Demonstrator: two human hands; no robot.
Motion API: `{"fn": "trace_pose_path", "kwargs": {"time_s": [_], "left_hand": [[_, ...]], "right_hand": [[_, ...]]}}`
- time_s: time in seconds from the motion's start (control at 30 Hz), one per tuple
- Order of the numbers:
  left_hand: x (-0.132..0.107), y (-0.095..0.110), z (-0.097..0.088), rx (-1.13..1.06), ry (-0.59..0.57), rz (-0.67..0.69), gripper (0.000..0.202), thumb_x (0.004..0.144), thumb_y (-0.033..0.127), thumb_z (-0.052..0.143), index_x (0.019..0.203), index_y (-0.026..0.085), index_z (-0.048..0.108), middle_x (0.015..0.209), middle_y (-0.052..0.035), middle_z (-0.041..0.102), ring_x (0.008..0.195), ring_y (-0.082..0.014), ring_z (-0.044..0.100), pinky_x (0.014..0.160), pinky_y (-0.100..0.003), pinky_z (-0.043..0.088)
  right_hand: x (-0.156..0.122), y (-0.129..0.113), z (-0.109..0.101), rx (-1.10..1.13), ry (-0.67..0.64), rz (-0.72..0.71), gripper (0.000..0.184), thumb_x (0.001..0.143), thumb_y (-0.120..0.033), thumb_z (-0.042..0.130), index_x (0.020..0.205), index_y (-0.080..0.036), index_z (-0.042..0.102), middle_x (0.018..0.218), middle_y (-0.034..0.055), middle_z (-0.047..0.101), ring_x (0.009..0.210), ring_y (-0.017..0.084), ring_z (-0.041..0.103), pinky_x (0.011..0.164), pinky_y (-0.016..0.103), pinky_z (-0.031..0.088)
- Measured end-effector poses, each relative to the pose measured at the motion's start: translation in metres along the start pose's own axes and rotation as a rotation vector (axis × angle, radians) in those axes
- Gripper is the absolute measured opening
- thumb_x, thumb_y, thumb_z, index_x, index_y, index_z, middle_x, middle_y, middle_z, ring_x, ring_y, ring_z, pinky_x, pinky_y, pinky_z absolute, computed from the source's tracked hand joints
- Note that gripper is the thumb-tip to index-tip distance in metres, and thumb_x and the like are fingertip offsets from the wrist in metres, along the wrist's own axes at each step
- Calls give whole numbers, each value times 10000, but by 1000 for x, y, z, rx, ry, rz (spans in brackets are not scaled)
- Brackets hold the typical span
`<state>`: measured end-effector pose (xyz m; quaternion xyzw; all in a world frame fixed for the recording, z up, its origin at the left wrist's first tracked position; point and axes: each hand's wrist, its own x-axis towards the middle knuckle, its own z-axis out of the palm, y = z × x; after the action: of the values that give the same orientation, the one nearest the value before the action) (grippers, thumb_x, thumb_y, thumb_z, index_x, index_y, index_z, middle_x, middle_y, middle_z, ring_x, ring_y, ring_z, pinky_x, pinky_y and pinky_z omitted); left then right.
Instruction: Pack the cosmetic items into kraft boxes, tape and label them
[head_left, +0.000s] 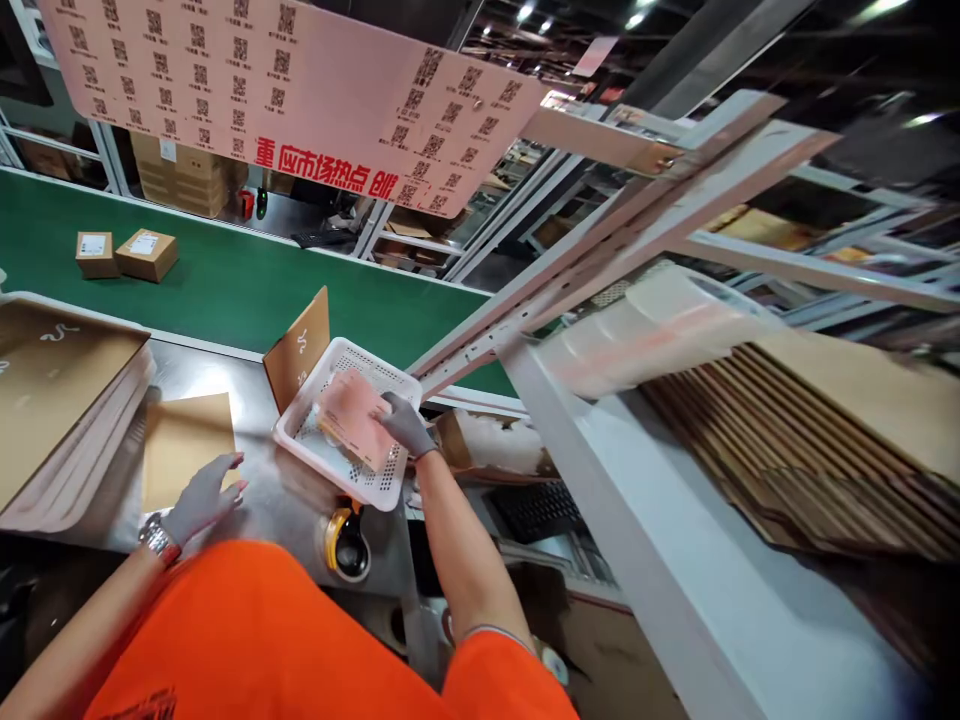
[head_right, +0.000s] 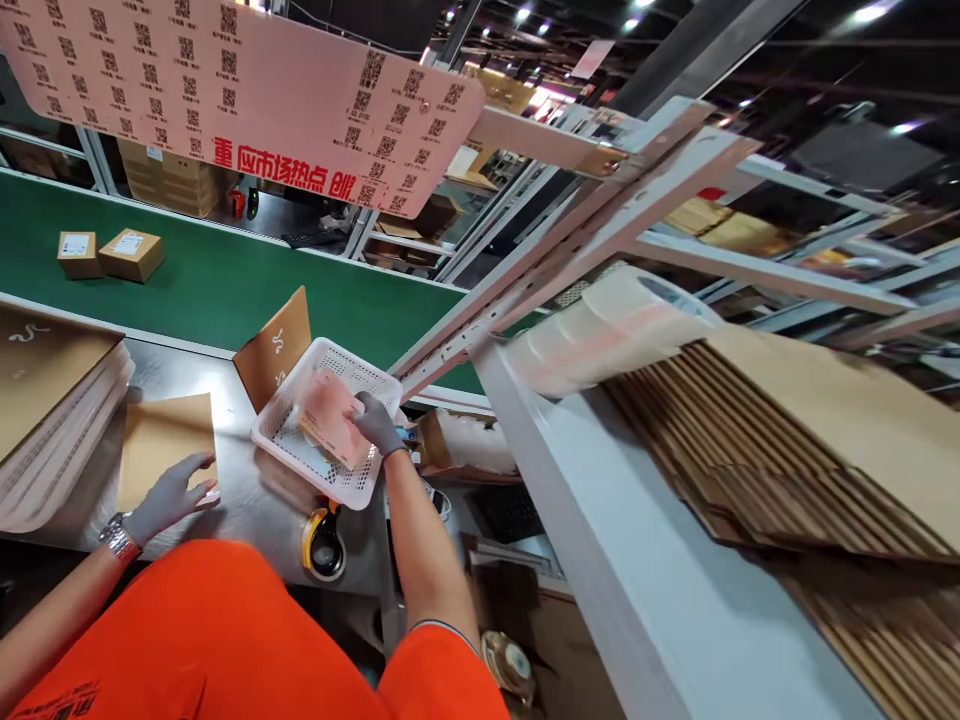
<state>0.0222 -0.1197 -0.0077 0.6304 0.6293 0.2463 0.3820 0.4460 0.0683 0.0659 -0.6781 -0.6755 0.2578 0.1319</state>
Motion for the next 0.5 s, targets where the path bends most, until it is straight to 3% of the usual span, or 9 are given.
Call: {"fn": "trace_pose_path", "kwargs": {"time_s": [0.13, 0.2, 0.27, 0.33, 0.4, 0.5], "left_hand": [[33, 68, -12, -209, 78, 220, 756, 977, 483, 803, 1641, 186, 599, 1687, -189, 640, 1570, -362, 615, 1359, -502, 452], [48, 96, -13, -288, 121, 279, 885, 890, 478, 913, 1651, 171, 582, 1718, -207, 597, 1612, -375, 566, 1379, -506, 420], [56, 111, -12, -339, 75, 271, 817, 813, 452, 979, 1521, 160, 692, 1597, -195, 695, 1518, -380, 640, 1311, -482, 490], [57, 109, -10, -391, -62, 189, 574, 799, 470, 976, 1251, 154, 815, 1292, -139, 836, 1242, -344, 769, 1098, -410, 617], [52, 93, -7, -496, -149, 58, 460, 797, 526, 949, 1032, 149, 834, 1013, -86, 854, 963, -285, 785, 859, -340, 636], [38, 61, -2, -704, -58, -135, 533, 746, 594, 949, 977, 136, 807, 941, -89, 851, 849, -262, 769, 760, -326, 612]], "right_hand": [[-27, -30, -34, 146, 53, -167, 243, 894, -338, 712, 1086, -195, 754, 1098, 86, 813, 1080, 299, 689, 998, 388, 569], [-47, -50, -39, 215, 7, -261, 212, 897, -396, 762, 1011, -218, 752, 1013, 48, 792, 1052, 290, 677, 980, 378, 560], [-69, -68, -32, 286, -92, -343, 233, 882, -445, 818, 936, -228, 751, 941, 20, 768, 996, 272, 676, 952, 365, 555], [-90, -80, -15, 401, -149, -368, 274, 841, -463, 884, 936, -233, 769, 950, 14, 777, 983, 267, 691, 952, 364, 561], [-106, -84, 11, 639, -105, -305, 400, 811, -501, 928, 1087, -245, 796, 1070, 35, 813, 1051, 288, 724, 987, 390, 584], [-127, -87, 60, 1093, -37, -148, 630, 828, -609, 917, 1339, -282, 750, 1274, 78, 823, 1183, 328, 762, 1068, 464, 614]]}}
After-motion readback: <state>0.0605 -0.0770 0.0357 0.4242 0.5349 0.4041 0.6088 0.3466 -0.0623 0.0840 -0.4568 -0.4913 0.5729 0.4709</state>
